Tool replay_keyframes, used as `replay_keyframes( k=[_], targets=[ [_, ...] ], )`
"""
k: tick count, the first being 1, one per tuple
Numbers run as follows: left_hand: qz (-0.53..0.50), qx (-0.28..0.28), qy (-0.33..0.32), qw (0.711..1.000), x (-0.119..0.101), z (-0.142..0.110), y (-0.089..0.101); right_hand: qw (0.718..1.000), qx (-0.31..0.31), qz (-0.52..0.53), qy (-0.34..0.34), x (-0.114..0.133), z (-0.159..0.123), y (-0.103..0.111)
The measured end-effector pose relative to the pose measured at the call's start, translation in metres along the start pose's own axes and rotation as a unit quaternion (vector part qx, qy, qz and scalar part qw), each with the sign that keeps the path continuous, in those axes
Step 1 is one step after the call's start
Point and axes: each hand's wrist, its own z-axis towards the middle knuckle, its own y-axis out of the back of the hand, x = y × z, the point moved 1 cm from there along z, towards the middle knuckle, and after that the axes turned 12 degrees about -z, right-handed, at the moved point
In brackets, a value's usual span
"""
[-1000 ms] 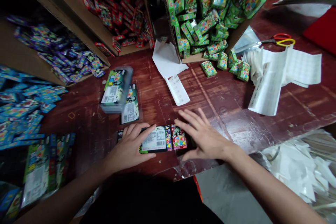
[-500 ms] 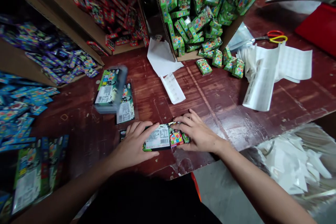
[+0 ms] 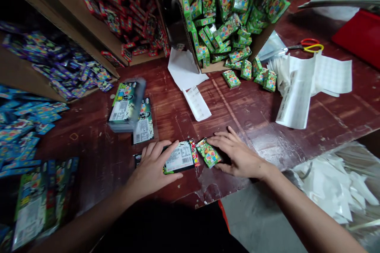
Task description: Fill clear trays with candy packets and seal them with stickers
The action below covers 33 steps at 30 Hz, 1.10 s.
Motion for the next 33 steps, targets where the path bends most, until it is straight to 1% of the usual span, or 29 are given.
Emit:
replay_keyframes(
  k=[2,5,8,9,11,13,15,16,19,20,21,22,23,25,28,30,31,33],
  targets=[
    [-0.003,0.007,-0.01,1.0,-0.001,0.003,0.0,1.0,-0.002,0.003,0.017,-0.002,0.006,-0.005],
    [-0.008,0.008,-0.018,1.0,-0.002,0.007,0.001,0.999,-0.019,0.005,0.026,0.004,0.02,-0.012],
    [-0.014,-0.016,-0.002,1.0,-0.001,0.007,0.002,0.998,-0.051,0.012,-0.018,0.017,0.028,-0.011],
    [-0.017,-0.026,0.004,1.0,-0.001,0.007,0.003,0.998,-0.049,0.027,-0.038,0.023,0.028,-0.009],
    [-0.019,-0.044,0.011,0.999,-0.002,0.004,0.003,0.992,-0.034,0.089,-0.088,0.035,0.027,-0.005],
    [-0.015,-0.057,0.005,0.998,-0.005,0.002,0.003,0.969,-0.033,0.182,-0.162,0.043,0.025,-0.003],
    [-0.003,-0.068,-0.006,0.998,-0.008,-0.001,0.004,0.932,-0.055,0.274,-0.23,0.047,0.023,-0.004],
    [0.003,-0.076,-0.009,0.997,-0.009,-0.003,0.004,0.913,-0.075,0.31,-0.253,0.047,0.023,-0.005],
    [0.012,-0.108,-0.008,0.994,-0.013,-0.006,0.005,0.873,-0.169,0.361,-0.281,0.05,0.027,-0.006],
    [0.01,-0.118,-0.005,0.993,-0.015,-0.006,0.006,0.866,-0.201,0.359,-0.285,0.051,0.029,-0.007],
    [0.008,-0.126,-0.001,0.992,-0.017,-0.006,0.006,0.865,-0.221,0.352,-0.283,0.053,0.032,-0.008],
    [0.006,-0.132,0.002,0.991,-0.018,-0.006,0.006,0.87,-0.225,0.342,-0.276,0.055,0.035,-0.008],
    [0.006,-0.137,0.006,0.991,-0.019,-0.005,0.006,0.879,-0.215,0.33,-0.268,0.057,0.037,-0.008],
    [0.012,-0.145,0.009,0.989,-0.021,-0.004,0.006,0.902,-0.175,0.308,-0.248,0.058,0.04,-0.006],
    [0.023,-0.148,0.012,0.989,-0.023,-0.002,0.005,0.932,-0.101,0.271,-0.22,0.054,0.045,0.003],
    [0.018,-0.145,0.028,0.989,-0.023,-0.002,0.004,0.948,-0.065,0.237,-0.201,0.051,0.051,0.009],
    [0.009,-0.145,0.041,0.989,-0.022,-0.002,0.004,0.955,-0.061,0.219,-0.19,0.05,0.056,0.011],
    [-0.03,-0.146,0.07,0.986,-0.019,0.0,0.004,0.964,-0.076,0.195,-0.164,0.047,0.067,0.011]
  ],
)
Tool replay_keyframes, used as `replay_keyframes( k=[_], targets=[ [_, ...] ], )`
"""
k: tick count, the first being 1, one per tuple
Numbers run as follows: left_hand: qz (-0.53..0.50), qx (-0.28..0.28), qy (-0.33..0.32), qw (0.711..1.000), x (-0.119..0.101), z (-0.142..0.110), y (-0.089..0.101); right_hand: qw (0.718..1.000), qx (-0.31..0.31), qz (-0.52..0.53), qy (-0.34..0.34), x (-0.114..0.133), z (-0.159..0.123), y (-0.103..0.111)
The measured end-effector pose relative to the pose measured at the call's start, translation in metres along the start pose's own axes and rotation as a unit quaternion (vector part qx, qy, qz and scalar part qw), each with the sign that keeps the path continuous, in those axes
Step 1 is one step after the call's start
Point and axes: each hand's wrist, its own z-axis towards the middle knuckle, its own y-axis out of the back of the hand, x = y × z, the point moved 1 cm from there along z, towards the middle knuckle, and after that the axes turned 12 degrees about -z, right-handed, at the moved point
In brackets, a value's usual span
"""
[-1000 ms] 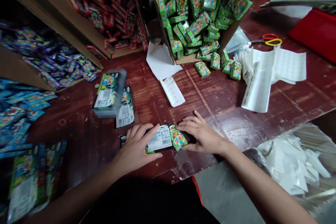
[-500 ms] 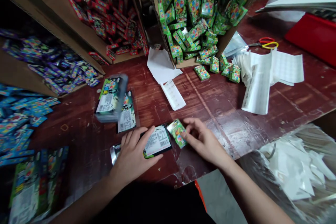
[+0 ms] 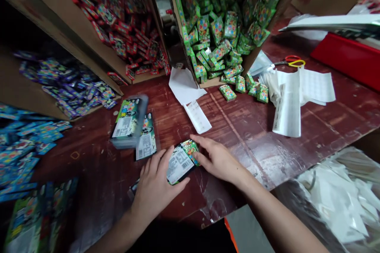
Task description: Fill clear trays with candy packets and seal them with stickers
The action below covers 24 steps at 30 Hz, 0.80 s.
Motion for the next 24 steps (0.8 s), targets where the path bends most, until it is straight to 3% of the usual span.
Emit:
replay_keyframes(
  k=[4,9,12,15,19,24],
  targets=[
    [-0.185,0.016,0.087,0.979,0.014,0.009,0.004,0.999,-0.027,0.01,0.036,-0.004,0.02,-0.003],
    [-0.464,0.076,0.176,0.865,0.025,0.02,0.009,0.997,0.036,0.005,0.071,-0.009,0.039,0.014],
    [-0.54,0.06,0.225,0.809,0.021,0.021,0.008,0.993,0.061,-0.032,0.098,-0.004,0.053,0.024],
    [-0.576,0.034,0.255,0.776,0.017,0.02,0.002,0.987,0.069,-0.063,0.133,0.003,0.067,0.027],
    [-0.586,0.03,0.25,0.77,0.023,0.015,-0.002,0.984,0.089,-0.072,0.133,0.011,0.081,0.026],
    [-0.556,0.036,0.174,0.812,0.04,0.007,0.014,0.988,0.106,-0.017,0.112,0.016,0.09,0.028]
  ],
)
